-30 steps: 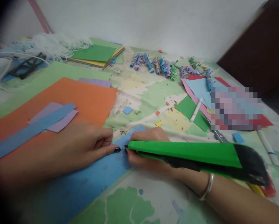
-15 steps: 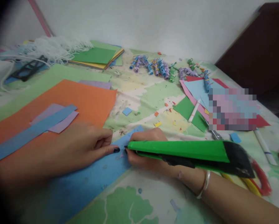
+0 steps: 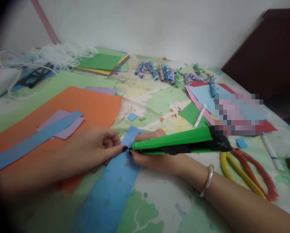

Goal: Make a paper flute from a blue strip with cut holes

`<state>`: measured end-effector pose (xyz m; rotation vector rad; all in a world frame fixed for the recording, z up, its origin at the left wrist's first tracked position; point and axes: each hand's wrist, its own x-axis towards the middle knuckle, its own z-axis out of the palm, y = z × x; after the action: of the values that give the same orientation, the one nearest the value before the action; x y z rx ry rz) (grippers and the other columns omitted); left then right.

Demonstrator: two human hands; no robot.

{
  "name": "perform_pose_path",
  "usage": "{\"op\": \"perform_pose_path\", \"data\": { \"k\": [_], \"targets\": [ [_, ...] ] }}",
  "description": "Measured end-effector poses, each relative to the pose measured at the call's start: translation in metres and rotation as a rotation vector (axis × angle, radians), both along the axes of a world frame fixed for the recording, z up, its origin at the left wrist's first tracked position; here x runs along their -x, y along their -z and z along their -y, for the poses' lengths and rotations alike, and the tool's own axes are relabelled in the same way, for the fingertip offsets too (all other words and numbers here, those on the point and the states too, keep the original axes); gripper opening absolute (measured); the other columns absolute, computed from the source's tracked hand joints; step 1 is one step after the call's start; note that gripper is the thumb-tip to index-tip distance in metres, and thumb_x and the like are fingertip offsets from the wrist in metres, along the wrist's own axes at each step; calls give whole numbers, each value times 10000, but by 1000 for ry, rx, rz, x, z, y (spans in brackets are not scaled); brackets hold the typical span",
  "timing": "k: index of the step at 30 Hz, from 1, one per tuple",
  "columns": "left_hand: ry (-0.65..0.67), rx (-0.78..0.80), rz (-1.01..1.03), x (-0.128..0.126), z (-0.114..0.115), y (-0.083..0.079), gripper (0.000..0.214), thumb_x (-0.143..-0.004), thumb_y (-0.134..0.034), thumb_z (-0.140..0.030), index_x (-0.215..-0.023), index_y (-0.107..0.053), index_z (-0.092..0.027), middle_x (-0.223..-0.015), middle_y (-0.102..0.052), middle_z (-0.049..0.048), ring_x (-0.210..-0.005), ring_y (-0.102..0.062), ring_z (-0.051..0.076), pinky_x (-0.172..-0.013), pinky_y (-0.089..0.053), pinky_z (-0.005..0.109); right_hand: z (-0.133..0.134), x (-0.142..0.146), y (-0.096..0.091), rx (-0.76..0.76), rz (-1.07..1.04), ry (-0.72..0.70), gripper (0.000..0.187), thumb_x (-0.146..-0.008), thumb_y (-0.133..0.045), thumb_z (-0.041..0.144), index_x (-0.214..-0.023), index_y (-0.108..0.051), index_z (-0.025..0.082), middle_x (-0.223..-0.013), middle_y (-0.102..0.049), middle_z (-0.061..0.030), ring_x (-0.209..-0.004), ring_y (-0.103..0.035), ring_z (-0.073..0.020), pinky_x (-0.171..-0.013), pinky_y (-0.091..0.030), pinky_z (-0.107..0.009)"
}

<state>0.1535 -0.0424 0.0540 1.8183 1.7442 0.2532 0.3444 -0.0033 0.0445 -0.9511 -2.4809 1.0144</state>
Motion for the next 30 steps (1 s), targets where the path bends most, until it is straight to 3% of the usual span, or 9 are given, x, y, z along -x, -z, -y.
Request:
{"op": "perform_pose_path", "data": {
  "k": [10, 21, 27, 30],
  "targets": [
    [98, -62, -112, -1, -2, 2, 231, -759, -525, -385, -618, -535, -203, -602, -598, -4, -549, -512, 148, -459, -231, 246, 1, -1, 6, -119, 4, 8, 133, -728, -545, 169, -597, -548, 146, -506, -470, 65, -473, -377, -31, -437, -291, -131],
    [84, -34, -73, 0, -5, 2, 230, -739, -532, -378, -591, -526, -203, -566, -591, -8, -514, -530, 143, -427, -263, 240, 5, 5, 5, -191, 2, 69, 149, -678, -539, 149, -530, -536, 132, -466, -441, 60, -428, -345, -19, -415, -261, -132],
    [1, 323, 295, 4, -4, -2, 239, -726, -537, -360, -569, -469, -193, -459, -561, -21, -323, -475, 107, -332, -335, 205, 3, 4, 8, -206, -33, 56, 153, -688, -549, 163, -538, -533, 141, -481, -462, 53, -448, -372, -31, -432, -286, -139],
    [1, 369, 391, 5, -5, -2, 240, -717, -553, -331, -549, -462, -185, -460, -581, -16, -284, -459, 91, -300, -331, 183, 3, 4, 5, -139, 8, 44, 134, -708, -535, 179, -582, -571, 147, -512, -508, 43, -470, -415, -44, -452, -320, -142]
  ]
}}
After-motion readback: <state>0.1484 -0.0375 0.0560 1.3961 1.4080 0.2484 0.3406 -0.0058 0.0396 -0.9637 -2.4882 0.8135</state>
